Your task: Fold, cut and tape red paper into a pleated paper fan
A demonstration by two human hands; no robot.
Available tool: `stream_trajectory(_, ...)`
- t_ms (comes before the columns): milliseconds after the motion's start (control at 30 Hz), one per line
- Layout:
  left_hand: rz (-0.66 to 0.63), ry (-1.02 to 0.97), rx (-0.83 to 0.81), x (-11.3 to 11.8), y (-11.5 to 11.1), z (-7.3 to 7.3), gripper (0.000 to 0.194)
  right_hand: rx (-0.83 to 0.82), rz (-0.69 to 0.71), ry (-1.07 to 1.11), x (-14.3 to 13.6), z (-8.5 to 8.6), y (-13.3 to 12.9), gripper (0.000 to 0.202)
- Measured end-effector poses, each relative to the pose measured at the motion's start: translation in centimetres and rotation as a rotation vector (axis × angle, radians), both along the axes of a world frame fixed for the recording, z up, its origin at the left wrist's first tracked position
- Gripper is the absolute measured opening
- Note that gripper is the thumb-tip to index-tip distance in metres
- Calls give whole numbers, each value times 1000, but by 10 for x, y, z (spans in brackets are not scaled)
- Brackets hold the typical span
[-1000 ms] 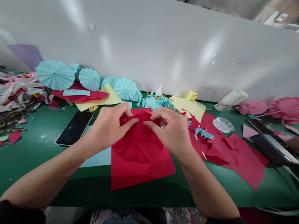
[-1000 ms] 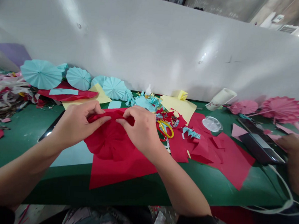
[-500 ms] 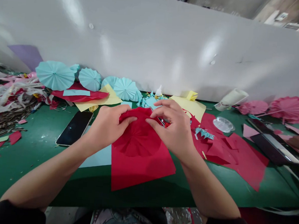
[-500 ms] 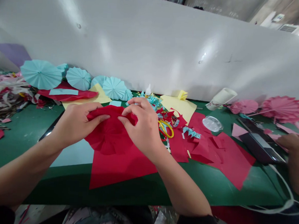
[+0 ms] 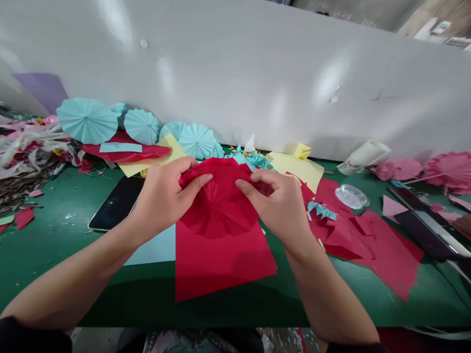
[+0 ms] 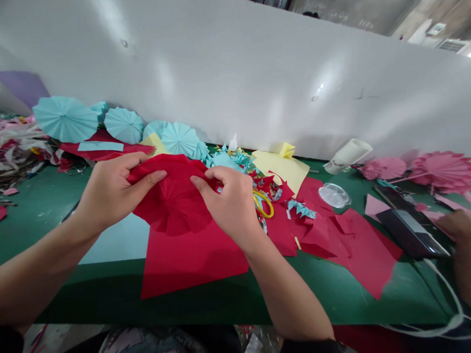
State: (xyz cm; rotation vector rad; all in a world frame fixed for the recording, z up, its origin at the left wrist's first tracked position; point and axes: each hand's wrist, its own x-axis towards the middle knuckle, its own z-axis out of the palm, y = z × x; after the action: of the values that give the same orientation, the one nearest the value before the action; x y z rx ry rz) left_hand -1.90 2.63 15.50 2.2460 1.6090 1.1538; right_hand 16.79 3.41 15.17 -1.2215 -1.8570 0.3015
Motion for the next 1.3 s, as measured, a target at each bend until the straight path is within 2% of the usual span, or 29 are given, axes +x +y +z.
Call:
stream_trajectory(200, -38, 3, -9, -2, -1, 1, 28, 110, -38, -10, -2, -1, -2, 22)
stream_trajectory(333, -115, -31, -122, -6, 1, 1, 18, 166, -28, -89, -3, -2, -3, 18)
stream_trajectory(433, -169, -48, -189, -6, 2, 2, 30, 222, 10, -143, -4, -3, -3, 15)
stream_trajectory(567, -186, -23, -239, -4, 2, 1, 19, 278, 63, -196, -5, -5, -4, 14)
stream_trajectory(967, -112, 70, -125, 5, -4, -3, 18, 320, 35, -236, -7, -10, -4, 11)
stream_trajectory(1133, -70, 113, -79, 5, -3, -2, 23, 278, 36, -166, -6, -12, 0, 10)
stream_trajectory(1300, 44, 58, 38, 1, -1, -1, 23, 149, -24, -83, -3, -11, 5, 14)
